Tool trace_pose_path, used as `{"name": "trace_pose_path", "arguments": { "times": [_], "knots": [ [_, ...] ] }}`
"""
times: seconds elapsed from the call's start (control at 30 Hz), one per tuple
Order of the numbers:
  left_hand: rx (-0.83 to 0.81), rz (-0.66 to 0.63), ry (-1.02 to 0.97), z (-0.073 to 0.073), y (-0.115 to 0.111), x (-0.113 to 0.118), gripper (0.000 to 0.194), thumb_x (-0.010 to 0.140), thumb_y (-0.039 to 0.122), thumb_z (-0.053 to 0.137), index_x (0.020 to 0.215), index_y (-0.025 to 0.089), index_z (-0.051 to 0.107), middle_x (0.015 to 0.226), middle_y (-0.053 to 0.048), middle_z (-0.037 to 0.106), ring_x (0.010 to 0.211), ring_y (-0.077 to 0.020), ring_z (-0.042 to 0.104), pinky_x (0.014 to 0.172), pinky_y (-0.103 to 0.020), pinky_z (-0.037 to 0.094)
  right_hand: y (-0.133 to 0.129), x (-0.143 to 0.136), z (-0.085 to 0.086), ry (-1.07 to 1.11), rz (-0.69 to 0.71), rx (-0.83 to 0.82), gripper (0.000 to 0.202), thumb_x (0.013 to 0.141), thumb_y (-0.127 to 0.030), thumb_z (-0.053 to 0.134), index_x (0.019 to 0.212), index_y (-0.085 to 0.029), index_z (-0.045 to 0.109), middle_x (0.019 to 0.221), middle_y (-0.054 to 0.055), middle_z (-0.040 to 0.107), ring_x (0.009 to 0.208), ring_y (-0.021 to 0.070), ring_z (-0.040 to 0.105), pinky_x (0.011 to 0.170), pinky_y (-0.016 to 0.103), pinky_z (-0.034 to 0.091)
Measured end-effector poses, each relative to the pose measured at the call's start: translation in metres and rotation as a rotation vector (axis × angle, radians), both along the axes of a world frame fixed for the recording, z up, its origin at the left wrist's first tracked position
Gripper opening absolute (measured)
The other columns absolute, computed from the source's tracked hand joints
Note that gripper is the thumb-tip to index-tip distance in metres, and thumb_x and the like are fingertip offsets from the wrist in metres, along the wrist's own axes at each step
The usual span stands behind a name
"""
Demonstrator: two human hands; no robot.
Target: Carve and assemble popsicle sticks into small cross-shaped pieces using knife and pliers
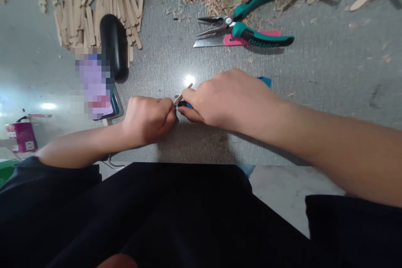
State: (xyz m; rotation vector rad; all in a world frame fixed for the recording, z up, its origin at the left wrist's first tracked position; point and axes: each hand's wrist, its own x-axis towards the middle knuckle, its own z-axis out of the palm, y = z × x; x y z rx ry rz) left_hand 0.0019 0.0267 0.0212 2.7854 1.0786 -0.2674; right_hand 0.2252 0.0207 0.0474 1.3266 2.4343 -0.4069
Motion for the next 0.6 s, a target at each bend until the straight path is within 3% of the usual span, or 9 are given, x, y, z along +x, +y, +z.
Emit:
{"name": "trace_pose_path", "arguments": {
  "times": [0.13, 0.27, 0.43, 0.6],
  "knots": [
    [-0.028, 0.022, -0.032, -0.001, -0.001, -0.002, 0.043, 0.107, 0.030, 0.044, 0.094, 0.015, 0.082, 0.067, -0.013, 0.076, 0.055, -0.0253, 0.064, 0.055, -0.034, 0.028, -0.004, -0.002, 0.001, 0.001, -0.080, -0.053, 0.050, 0.116, -0.058, 0.047, 0.126, -0.025, 0.083, 0.095, 0.012, 0.087, 0.067, 0.0276, 0.067, 0.066, 0.039, 0.020],
    [-0.009, 0.010, -0.066, -0.002, -0.002, -0.004, 0.042, 0.107, 0.030, 0.045, 0.092, 0.014, 0.081, 0.064, -0.013, 0.074, 0.054, -0.0229, 0.062, 0.056, -0.034, 0.020, -0.007, -0.003, 0.000, 0.037, -0.138, -0.074, 0.052, 0.116, -0.060, 0.048, 0.126, -0.022, 0.083, 0.091, 0.013, 0.085, 0.064, 0.0258, 0.065, 0.067, 0.038, 0.021],
    [0.040, -0.005, -0.088, -0.004, -0.004, -0.006, 0.041, 0.106, 0.027, 0.046, 0.088, 0.015, 0.081, 0.062, -0.012, 0.073, 0.052, -0.0214, 0.061, 0.056, -0.034, 0.016, -0.012, -0.003, -0.004, 0.040, -0.110, -0.016, 0.052, 0.118, -0.059, 0.045, 0.121, -0.020, 0.081, 0.088, 0.012, 0.083, 0.060, 0.0233, 0.061, 0.064, 0.037, 0.018],
    [0.040, 0.008, -0.081, -0.005, -0.005, -0.005, 0.036, 0.105, 0.025, 0.049, 0.088, 0.015, 0.080, 0.064, -0.011, 0.074, 0.054, -0.0207, 0.063, 0.056, -0.033, 0.020, -0.014, -0.004, -0.004, 0.045, -0.072, 0.043, 0.052, 0.119, -0.055, 0.041, 0.121, -0.021, 0.080, 0.090, 0.013, 0.084, 0.062, 0.0243, 0.063, 0.064, 0.036, 0.018]
  ]
}}
